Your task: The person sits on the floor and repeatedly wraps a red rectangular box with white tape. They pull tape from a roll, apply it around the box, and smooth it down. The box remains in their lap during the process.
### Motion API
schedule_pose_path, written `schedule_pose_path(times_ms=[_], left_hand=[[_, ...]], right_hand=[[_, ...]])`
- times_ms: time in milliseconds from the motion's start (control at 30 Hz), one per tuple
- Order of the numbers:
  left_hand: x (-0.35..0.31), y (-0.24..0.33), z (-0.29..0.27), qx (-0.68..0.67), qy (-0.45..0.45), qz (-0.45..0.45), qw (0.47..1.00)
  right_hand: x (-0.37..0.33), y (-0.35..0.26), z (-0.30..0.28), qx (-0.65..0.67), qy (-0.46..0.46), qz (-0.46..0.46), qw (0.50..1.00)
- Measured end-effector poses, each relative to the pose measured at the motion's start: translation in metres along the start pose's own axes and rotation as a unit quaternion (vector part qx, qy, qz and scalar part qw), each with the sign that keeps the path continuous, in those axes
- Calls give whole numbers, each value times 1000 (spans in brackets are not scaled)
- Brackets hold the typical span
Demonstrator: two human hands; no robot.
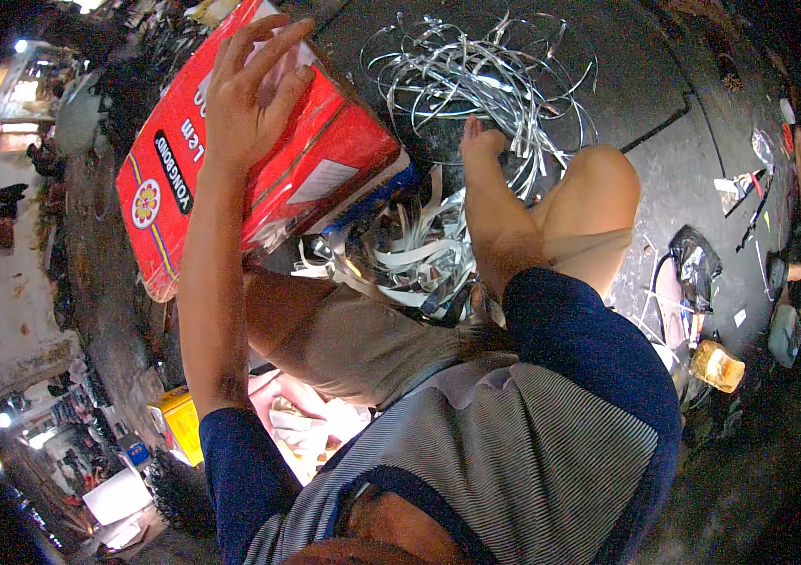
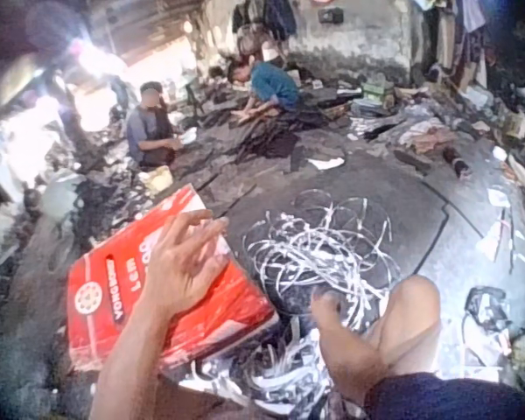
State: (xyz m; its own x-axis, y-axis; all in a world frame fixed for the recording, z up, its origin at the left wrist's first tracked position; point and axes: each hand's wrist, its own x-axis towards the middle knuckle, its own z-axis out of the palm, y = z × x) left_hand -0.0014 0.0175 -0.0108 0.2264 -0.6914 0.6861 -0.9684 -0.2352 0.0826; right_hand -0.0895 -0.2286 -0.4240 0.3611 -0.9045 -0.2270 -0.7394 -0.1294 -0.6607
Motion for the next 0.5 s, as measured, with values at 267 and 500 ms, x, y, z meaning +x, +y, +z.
schedule_pose_path(times_ms=[267, 500], left_hand=[[5, 4, -1, -17, -1, -14, 1000], [-1, 8, -5, -20, -16, -37, 999]], right_hand=[[-115, 38, 2, 12, -117, -249, 961], [-169, -9, -70, -274, -226, -378, 855]])
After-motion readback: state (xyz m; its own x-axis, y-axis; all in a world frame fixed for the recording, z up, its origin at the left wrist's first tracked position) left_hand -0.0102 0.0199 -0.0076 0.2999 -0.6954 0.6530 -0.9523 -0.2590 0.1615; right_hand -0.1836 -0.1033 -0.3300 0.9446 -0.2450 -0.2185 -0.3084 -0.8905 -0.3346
